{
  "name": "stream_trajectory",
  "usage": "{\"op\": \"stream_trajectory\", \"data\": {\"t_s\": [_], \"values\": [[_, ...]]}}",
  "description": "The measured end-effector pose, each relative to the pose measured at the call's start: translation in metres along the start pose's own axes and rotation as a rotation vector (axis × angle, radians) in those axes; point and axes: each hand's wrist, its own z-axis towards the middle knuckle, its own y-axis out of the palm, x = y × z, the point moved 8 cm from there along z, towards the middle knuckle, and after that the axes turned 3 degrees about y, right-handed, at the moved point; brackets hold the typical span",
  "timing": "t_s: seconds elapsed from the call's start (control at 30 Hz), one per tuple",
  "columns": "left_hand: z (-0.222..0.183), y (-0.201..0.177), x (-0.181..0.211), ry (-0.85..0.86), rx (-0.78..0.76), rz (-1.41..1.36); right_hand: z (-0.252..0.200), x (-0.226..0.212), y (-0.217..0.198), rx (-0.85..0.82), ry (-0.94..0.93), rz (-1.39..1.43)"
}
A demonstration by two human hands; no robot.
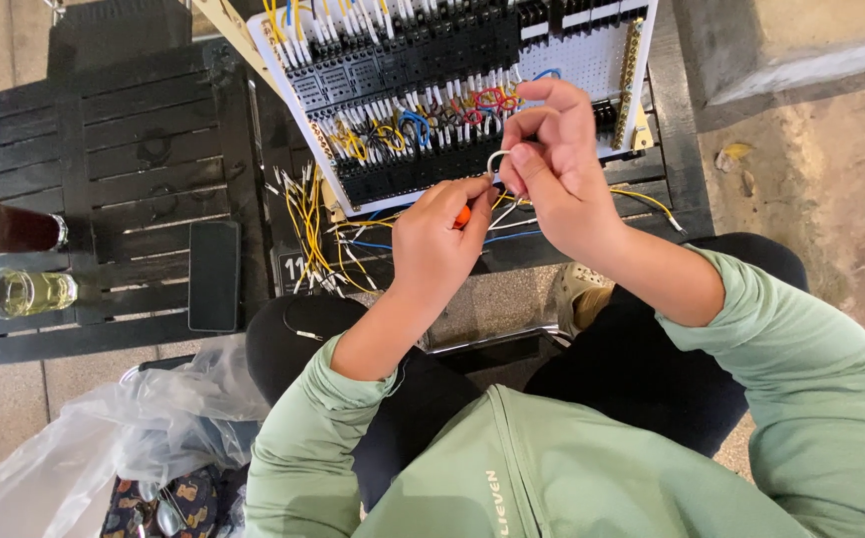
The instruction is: Connecting various colored wires to a terminal block using a punch-down tool.
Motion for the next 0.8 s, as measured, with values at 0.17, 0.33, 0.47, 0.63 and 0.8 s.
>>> {"op": "stream_trajectory", "data": {"t_s": [0.17, 0.33, 0.47, 0.63, 0.8], "values": [[0.018, -0.024, -0.01, -0.214, -0.082, -0.148, 0.021, -0.027, 0.0, -0.082, 0.323, -0.326], [0.024, -0.047, -0.017, -0.287, 0.065, -0.285, 0.022, 0.005, 0.011, -0.097, 0.289, 0.053], [0.016, -0.043, -0.023, -0.093, 0.143, -0.238, 0.037, 0.016, 0.018, 0.017, 0.267, 0.041], [0.042, -0.118, -0.023, -0.183, 0.168, -0.203, 0.086, -0.022, 0.038, -0.063, 0.116, -0.256], [0.045, -0.171, -0.022, -0.039, 0.413, -0.205, 0.144, 0.008, 0.068, -0.139, 0.033, -0.071]]}}
